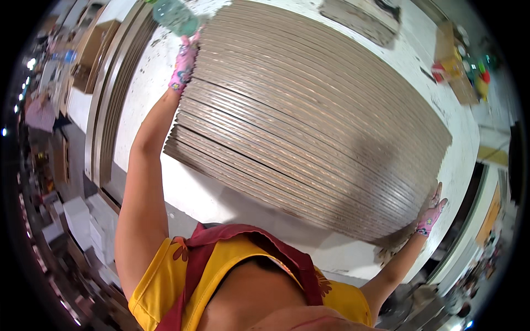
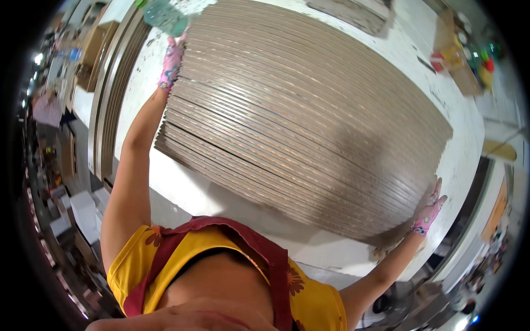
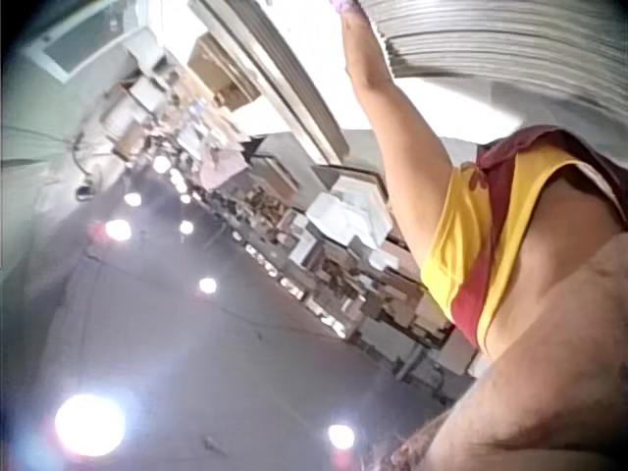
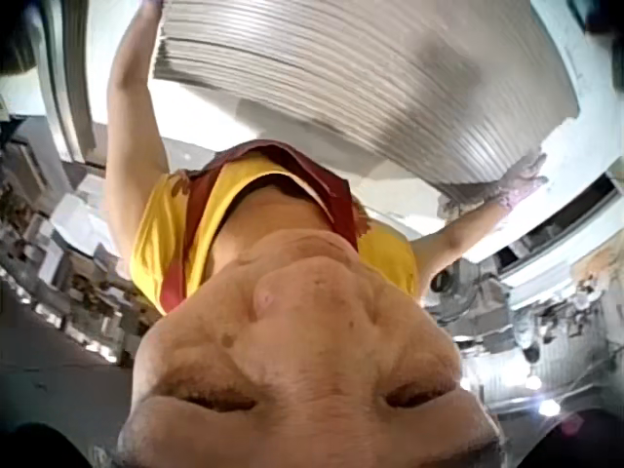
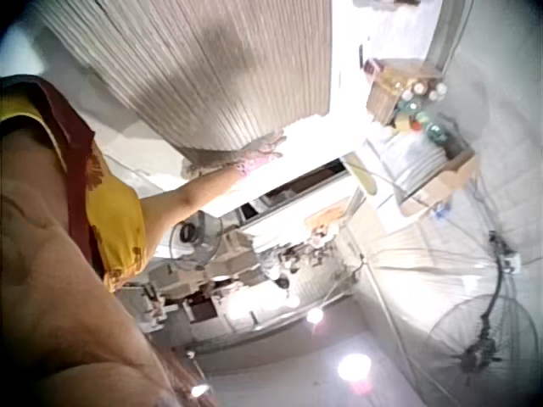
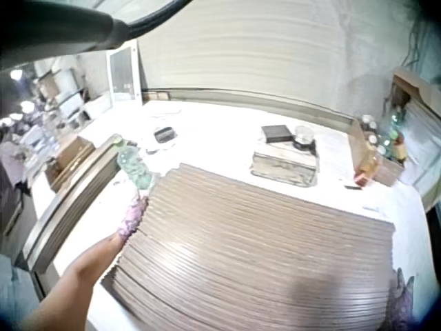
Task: The person cleans a corrugated board by hand using a cloth and then uses a small tool to scrape the edges and corners of the board.
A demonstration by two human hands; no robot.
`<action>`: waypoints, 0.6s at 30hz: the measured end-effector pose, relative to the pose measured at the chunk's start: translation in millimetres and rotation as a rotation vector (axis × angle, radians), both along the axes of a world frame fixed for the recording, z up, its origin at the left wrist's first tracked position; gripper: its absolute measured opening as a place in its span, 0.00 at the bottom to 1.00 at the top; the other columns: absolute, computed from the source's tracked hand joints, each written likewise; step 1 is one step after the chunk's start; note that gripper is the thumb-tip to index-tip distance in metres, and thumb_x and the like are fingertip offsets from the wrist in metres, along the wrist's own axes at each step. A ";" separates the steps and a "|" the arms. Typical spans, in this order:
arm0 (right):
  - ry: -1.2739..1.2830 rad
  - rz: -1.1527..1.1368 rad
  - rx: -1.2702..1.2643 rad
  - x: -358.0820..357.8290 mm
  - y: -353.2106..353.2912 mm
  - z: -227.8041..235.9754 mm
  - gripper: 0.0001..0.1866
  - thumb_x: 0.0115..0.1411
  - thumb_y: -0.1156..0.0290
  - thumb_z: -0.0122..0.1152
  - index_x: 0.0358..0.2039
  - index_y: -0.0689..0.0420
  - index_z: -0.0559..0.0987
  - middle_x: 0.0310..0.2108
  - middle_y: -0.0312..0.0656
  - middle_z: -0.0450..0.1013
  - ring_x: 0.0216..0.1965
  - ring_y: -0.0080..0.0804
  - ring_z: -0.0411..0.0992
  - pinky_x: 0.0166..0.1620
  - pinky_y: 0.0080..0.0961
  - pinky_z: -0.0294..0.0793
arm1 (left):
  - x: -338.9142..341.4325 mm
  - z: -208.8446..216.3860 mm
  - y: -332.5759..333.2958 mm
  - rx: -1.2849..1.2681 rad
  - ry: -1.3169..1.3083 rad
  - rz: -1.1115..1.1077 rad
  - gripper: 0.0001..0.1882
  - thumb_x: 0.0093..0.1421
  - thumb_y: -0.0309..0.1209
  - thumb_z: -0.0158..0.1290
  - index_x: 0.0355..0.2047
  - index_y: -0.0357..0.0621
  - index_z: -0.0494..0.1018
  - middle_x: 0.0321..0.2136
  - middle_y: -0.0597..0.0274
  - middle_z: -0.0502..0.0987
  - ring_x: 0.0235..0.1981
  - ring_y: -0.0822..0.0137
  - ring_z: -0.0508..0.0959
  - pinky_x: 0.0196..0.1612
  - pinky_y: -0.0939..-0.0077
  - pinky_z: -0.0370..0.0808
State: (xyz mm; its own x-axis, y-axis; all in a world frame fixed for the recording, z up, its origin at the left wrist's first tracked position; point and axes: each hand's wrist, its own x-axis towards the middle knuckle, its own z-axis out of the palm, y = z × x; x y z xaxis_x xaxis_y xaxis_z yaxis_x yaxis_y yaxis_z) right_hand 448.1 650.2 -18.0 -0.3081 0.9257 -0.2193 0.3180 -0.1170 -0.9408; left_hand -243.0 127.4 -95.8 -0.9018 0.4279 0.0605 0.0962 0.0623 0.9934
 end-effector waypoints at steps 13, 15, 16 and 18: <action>0.023 0.034 -0.131 -32.0 12.9 -1.3 0.38 0.67 0.42 0.32 0.65 0.59 0.56 0.66 0.49 0.51 0.65 0.40 0.51 0.66 0.32 0.47 | 32.1 43.4 -2.5 -0.030 -0.047 -0.193 0.55 0.55 0.74 0.25 0.64 0.37 0.54 0.59 0.52 0.63 0.57 0.69 0.65 0.58 0.84 0.60; -0.028 0.066 0.033 -33.6 43.9 -16.9 0.36 0.68 0.44 0.29 0.66 0.58 0.54 0.67 0.47 0.50 0.67 0.38 0.48 0.67 0.33 0.42 | 11.9 33.6 -3.6 0.200 -0.014 -0.172 0.52 0.58 0.71 0.29 0.66 0.37 0.49 0.62 0.51 0.59 0.58 0.65 0.63 0.61 0.83 0.56; 0.036 0.041 0.000 -29.8 63.1 -18.9 0.36 0.68 0.43 0.28 0.66 0.58 0.54 0.67 0.47 0.50 0.67 0.38 0.48 0.68 0.34 0.42 | -2.9 28.7 9.3 0.108 0.035 -0.188 0.51 0.58 0.71 0.30 0.66 0.37 0.49 0.61 0.53 0.59 0.58 0.65 0.63 0.61 0.81 0.56; 0.170 -0.003 -0.065 -34.0 92.4 -19.5 0.36 0.68 0.43 0.28 0.66 0.57 0.55 0.67 0.47 0.50 0.67 0.37 0.48 0.68 0.34 0.41 | -36.6 20.5 39.4 -0.026 0.048 -0.230 0.51 0.58 0.70 0.32 0.65 0.38 0.50 0.61 0.54 0.60 0.58 0.63 0.64 0.62 0.77 0.57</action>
